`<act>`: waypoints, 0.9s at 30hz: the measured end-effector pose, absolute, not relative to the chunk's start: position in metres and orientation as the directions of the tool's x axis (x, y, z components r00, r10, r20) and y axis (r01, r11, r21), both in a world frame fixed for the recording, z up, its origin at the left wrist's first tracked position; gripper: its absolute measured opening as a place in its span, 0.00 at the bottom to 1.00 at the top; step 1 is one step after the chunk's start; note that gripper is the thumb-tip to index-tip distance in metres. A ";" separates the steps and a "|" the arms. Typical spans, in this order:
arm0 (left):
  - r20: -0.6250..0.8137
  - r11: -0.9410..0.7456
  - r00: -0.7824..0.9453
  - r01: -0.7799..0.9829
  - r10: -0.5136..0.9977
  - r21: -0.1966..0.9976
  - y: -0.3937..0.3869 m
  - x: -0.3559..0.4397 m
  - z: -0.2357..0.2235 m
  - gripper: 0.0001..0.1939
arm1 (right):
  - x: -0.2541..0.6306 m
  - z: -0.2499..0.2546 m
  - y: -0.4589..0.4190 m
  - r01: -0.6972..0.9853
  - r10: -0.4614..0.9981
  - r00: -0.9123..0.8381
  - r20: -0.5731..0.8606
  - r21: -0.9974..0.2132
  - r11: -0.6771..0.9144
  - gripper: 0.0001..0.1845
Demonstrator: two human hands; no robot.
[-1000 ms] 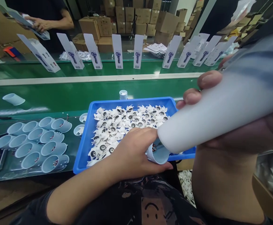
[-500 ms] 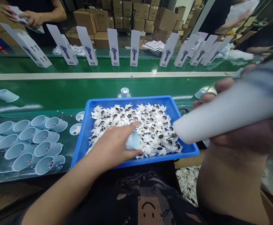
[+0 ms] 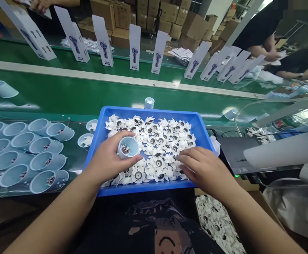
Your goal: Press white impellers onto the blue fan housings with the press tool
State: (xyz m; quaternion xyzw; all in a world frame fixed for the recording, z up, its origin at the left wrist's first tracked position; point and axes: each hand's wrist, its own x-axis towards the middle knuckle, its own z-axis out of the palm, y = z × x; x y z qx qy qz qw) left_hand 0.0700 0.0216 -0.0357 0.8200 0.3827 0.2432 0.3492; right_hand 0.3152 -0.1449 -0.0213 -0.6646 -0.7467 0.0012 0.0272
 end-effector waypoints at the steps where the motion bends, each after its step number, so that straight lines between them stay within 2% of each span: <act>1: 0.136 -0.468 0.590 0.459 0.796 0.755 0.021 0.070 -0.036 0.29 | 0.314 -0.026 -0.134 0.992 0.991 -0.122 -0.061 0.011 0.123 0.08; 3: 0.139 -0.468 0.581 0.465 0.802 0.751 0.019 0.069 -0.038 0.29 | 0.312 -0.033 -0.117 0.991 0.980 -0.109 -0.168 0.054 0.119 0.08; 6: 0.112 -0.430 0.567 0.466 0.816 0.773 0.017 0.070 -0.040 0.30 | 0.308 -0.038 -0.105 0.991 0.971 -0.081 -0.224 0.085 0.102 0.07; 9: 0.145 -0.438 0.563 0.430 0.814 0.790 0.016 0.069 -0.040 0.27 | 0.302 -0.038 -0.103 0.996 0.979 -0.050 -0.198 0.061 0.064 0.05; 11: 0.268 -0.519 0.557 0.359 0.786 0.775 0.013 0.068 -0.039 0.24 | 0.300 -0.032 -0.106 1.000 0.993 -0.012 -0.120 0.011 0.014 0.05; 14: 0.461 -0.673 0.591 0.200 0.662 0.712 0.006 0.068 -0.037 0.25 | 0.293 -0.015 -0.115 0.990 0.999 0.021 0.044 -0.140 -0.015 0.08; 17: 0.479 -0.734 0.671 0.148 0.567 0.663 -0.007 0.072 -0.036 0.24 | 0.276 0.006 -0.124 0.864 0.958 -0.003 0.285 -0.482 0.146 0.10; 19: 0.465 -0.751 0.697 0.162 0.546 0.640 -0.015 0.077 -0.034 0.23 | 0.262 0.017 -0.128 0.753 0.916 -0.022 0.402 -0.596 0.280 0.10; 20: 0.464 -0.759 0.705 0.162 0.537 0.631 -0.018 0.079 -0.034 0.22 | 0.255 0.020 -0.129 0.743 0.906 -0.048 0.421 -0.591 0.314 0.10; 23: 0.469 -0.784 0.728 0.152 0.500 0.601 -0.024 0.082 -0.031 0.18 | 0.240 0.024 -0.127 0.846 0.920 -0.149 0.364 -0.434 0.309 0.10; 25: 0.479 -0.801 0.730 0.157 0.488 0.577 -0.027 0.083 -0.030 0.16 | 0.236 0.022 -0.124 0.902 0.933 -0.158 0.322 -0.338 0.270 0.09; 27: 0.522 -0.818 0.698 0.163 0.491 0.552 -0.030 0.082 -0.030 0.15 | 0.234 0.018 -0.118 0.920 0.940 -0.147 0.309 -0.305 0.244 0.08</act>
